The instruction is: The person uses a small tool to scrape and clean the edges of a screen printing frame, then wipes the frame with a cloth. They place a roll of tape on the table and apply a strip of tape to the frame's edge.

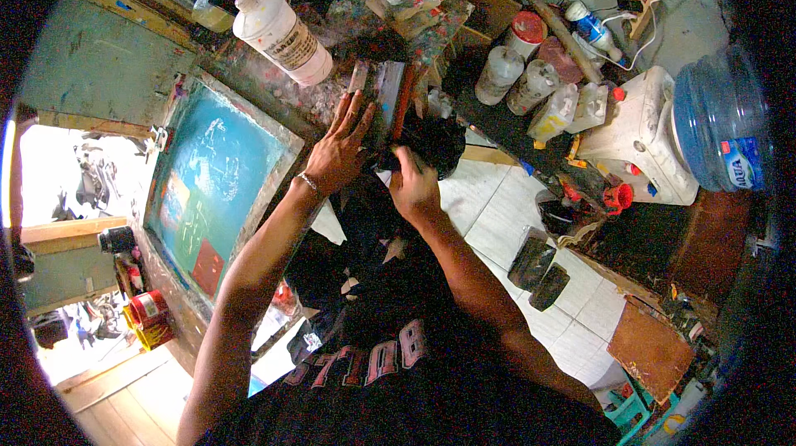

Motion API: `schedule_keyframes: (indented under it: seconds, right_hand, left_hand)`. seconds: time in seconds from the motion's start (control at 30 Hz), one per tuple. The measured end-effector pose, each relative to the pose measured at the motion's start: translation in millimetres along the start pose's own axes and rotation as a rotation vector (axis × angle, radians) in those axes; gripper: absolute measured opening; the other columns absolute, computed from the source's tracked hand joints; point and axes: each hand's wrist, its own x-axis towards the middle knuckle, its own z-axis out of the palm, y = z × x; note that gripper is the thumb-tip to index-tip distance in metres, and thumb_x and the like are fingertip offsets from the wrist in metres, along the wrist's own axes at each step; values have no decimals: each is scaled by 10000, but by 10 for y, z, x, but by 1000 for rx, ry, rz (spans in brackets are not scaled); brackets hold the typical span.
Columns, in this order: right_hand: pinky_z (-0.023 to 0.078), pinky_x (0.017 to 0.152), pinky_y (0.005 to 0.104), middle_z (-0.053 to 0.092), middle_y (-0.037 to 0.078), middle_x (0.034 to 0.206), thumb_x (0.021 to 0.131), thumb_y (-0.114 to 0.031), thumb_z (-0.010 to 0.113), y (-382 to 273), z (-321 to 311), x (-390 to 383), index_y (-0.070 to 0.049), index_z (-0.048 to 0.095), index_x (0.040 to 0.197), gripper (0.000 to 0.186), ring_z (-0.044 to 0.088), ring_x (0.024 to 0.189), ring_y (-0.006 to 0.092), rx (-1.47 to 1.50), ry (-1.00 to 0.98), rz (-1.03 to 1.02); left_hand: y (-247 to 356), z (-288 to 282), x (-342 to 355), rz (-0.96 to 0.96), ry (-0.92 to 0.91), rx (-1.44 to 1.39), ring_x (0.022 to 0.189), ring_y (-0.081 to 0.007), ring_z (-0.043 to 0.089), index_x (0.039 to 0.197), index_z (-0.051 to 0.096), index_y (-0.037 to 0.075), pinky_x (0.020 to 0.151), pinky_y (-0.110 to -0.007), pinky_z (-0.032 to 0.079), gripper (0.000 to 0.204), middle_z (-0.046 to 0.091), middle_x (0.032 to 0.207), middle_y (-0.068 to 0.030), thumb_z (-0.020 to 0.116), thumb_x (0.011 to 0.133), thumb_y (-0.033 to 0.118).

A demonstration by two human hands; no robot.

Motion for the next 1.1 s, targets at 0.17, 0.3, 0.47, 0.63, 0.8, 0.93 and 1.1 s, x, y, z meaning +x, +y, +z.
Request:
schedule_keyframes:
  seconds: [0.17, 0.3, 0.47, 0.63, 0.8, 0.93, 1.1]
  right_hand:
    - [560, 729, 345, 710, 158, 871, 848, 56, 489, 44, -149, -224, 25, 596, 1094, 271, 716, 798, 270, 196, -27, 158]
    - [569, 681, 284, 704, 85, 815, 959, -49, 544, 267, -441, -305, 25, 600, 1079, 152, 702, 722, 146, 302, 5, 301]
    - [580, 601, 309, 669, 109, 875, 972, -87, 562, 540, -806, -332, 32, 590, 1003, 126, 685, 685, 175, 343, 138, 322]
    - [587, 658, 351, 688, 139, 935, 977, -150, 551, 597, -1031, -271, 25, 607, 1048, 196, 685, 738, 225, 854, 205, 596]
    - [579, 736, 391, 681, 154, 976, 961, -170, 550, 529, -1039, 10, 37, 587, 1105, 255, 680, 788, 286, 1219, 245, 646]
    - [577, 760, 401, 675, 143, 1006, 970, -206, 518, 463, -859, 325, 22, 578, 1122, 280, 678, 823, 280, 1427, 184, 587]
    - [499, 729, 291, 707, 54, 925, 917, -156, 640, 327, -493, 746, 16, 693, 987, 193, 635, 778, 145, 863, 216, 477]
  left_hand:
    - [-19, -24, 16, 22, 34, -7, 1471, -357, 146, 1497, 300, 95, 1121, -424, 369, 840, 149, 1598, -151, 725, 781, 202]
    - [22, -8, -11, 1, 65, -14, 1463, -345, 185, 1457, 372, 78, 1097, -427, 402, 785, 211, 1584, -136, 735, 784, 258]
    - [76, -295, 44, 63, 157, 53, 1400, -340, 340, 1330, 511, 30, 1069, -423, 434, 570, 428, 1462, -156, 690, 828, 230]
    - [-27, -1042, 205, 93, 438, -241, 1090, -395, 577, 1143, 600, -31, 896, -430, 494, 288, 603, 1126, -221, 579, 914, 142]
    - [-246, -1205, 504, 70, -25, -307, 1003, -387, 634, 1182, 603, -2, 861, -446, 502, 290, 649, 1090, -232, 495, 978, 175]
    - [-440, -662, 848, 236, -176, -182, 927, -380, 664, 1152, 650, 48, 865, -434, 529, 320, 691, 1024, -194, 452, 995, 243]
    - [-669, -310, 1004, 187, -184, -208, 977, -376, 645, 1124, 685, 98, 872, -463, 506, 297, 683, 1058, -191, 503, 982, 286]
